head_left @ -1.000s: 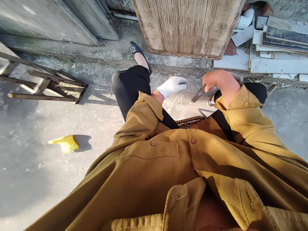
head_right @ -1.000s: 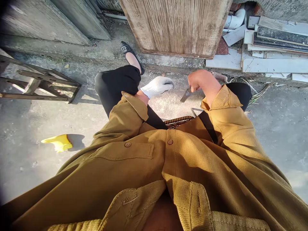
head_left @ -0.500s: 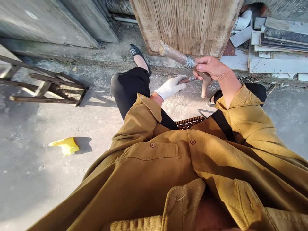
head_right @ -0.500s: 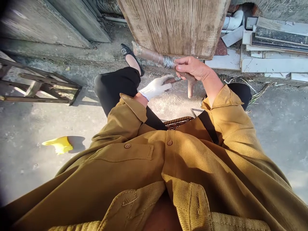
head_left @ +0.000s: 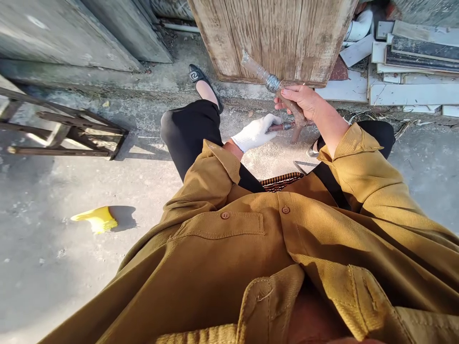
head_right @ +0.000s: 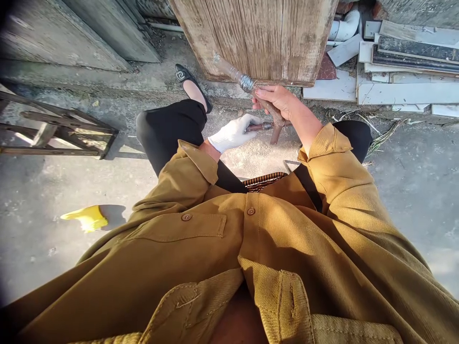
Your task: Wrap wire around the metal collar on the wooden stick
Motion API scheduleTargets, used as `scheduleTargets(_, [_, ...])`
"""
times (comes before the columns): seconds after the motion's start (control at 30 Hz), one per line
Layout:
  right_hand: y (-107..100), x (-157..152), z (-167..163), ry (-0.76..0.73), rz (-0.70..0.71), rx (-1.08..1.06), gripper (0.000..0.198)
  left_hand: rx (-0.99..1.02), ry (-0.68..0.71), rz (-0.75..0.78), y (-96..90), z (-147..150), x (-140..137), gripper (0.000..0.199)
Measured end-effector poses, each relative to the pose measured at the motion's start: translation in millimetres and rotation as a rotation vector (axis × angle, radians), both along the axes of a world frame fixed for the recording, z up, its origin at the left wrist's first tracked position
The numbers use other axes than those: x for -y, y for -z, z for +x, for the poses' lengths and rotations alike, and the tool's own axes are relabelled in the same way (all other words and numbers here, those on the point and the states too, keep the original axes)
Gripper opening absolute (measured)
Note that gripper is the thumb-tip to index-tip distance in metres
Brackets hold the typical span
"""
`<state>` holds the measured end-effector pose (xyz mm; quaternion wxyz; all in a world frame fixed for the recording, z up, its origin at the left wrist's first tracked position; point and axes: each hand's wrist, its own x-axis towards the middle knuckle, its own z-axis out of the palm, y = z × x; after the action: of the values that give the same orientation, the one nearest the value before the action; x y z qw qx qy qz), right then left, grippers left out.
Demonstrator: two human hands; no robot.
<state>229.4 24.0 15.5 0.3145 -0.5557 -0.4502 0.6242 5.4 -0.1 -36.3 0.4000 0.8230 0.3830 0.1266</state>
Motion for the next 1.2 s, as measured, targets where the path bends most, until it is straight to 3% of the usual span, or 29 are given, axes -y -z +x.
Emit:
scheduleTargets(0.17, [23,-13,16,0.049,-0.016,0.169,0.045,-0.032,-0.064,0.023,-8.6,-2,2,0.043])
scheduleTargets(0.27, [26,-18,30,0.168,0.006,0.105,0.033,-0.029,-0.193,-0.04,-8.8,-3,-2,0.035])
scheduleTargets(0.33, [20,-17,37,0.216,-0.001,0.05,0.024,0.026,-0.31,-0.168,-6.0,-2,-6,0.03])
scheduleTargets(0.43, [4,-9,41,0.147,0.025,-0.011,0.018,0.147,-0.495,-0.448,1.4,-2,-13,0.03])
scheduleTargets(0.53, [-14,4,34,0.01,0.094,-0.067,0.018,0.272,-0.588,-0.706,7.8,-6,-19,0.043])
scheduleTargets(0.6, [-25,12,25,-0.116,0.107,-0.068,0.022,0.319,-0.564,-0.77,8.0,-9,-22,0.062])
scheduleTargets(0.7, [-37,19,11,-0.255,0.092,-0.018,0.03,0.333,-0.481,-0.657,2.5,-11,-22,0.084])
scheduleTargets(0.83, [-47,22,-3,-0.248,0.035,0.03,0.022,0.402,-0.329,-0.425,-4.3,-2,-14,0.059])
scheduleTargets(0.97, [-44,19,-7,-0.193,0.031,-0.016,0.017,0.4,-0.138,-0.489,-6.5,8,-2,0.056])
scheduleTargets(1.1, [-31,12,-3,-0.096,0.069,-0.07,0.034,0.248,-0.193,-0.437,-12.0,9,3,0.044])
scheduleTargets(1.2, [-23,7,0,-0.045,0.063,0.108,0.034,0.213,-0.183,-0.392,-13.2,7,0,0.03])
